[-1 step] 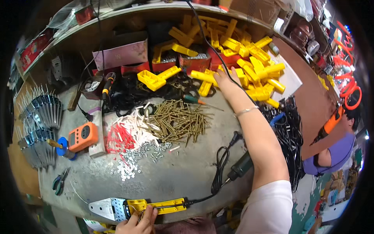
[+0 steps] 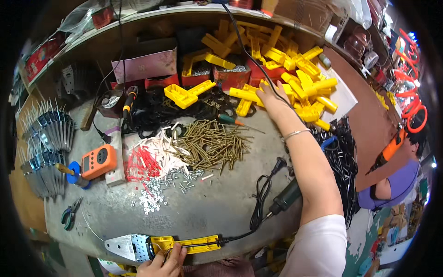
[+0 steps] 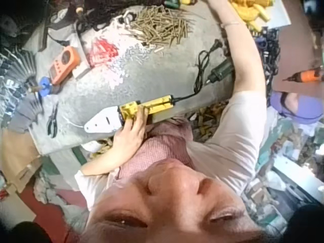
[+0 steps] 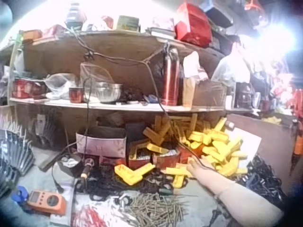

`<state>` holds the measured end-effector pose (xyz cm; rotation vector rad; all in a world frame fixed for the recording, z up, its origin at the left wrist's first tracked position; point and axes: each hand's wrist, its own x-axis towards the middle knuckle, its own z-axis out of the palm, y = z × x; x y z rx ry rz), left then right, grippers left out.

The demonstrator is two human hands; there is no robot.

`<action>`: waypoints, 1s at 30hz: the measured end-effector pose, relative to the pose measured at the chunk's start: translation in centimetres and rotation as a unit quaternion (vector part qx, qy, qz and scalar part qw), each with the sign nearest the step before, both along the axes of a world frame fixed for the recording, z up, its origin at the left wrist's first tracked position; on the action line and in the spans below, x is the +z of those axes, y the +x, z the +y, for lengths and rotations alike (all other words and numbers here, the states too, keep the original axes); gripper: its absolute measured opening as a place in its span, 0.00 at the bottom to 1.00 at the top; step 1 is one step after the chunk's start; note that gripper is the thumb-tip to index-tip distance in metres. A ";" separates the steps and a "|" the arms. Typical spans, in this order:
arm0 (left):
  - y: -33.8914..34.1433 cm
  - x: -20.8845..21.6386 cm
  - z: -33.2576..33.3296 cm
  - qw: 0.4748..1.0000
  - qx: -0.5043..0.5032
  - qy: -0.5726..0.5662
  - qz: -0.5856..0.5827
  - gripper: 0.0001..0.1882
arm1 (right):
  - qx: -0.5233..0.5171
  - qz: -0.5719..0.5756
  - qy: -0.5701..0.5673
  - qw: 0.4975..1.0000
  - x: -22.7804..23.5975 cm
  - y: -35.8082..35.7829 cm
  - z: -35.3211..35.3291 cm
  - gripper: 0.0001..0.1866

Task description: Assembling an industrial component by fitting a metal plate and wiring into a yellow plastic housing, followed by soldering and securing with an electric screwdriver.

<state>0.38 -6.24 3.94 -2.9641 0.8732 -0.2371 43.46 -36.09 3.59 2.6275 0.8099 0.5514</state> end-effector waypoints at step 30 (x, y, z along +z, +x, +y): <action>-0.7 -1.4 0.0 1.000 0.014 0.009 -0.021 0.26 | 0.072 0.468 0.578 0.664 2.3 -30.7 5.0 0.34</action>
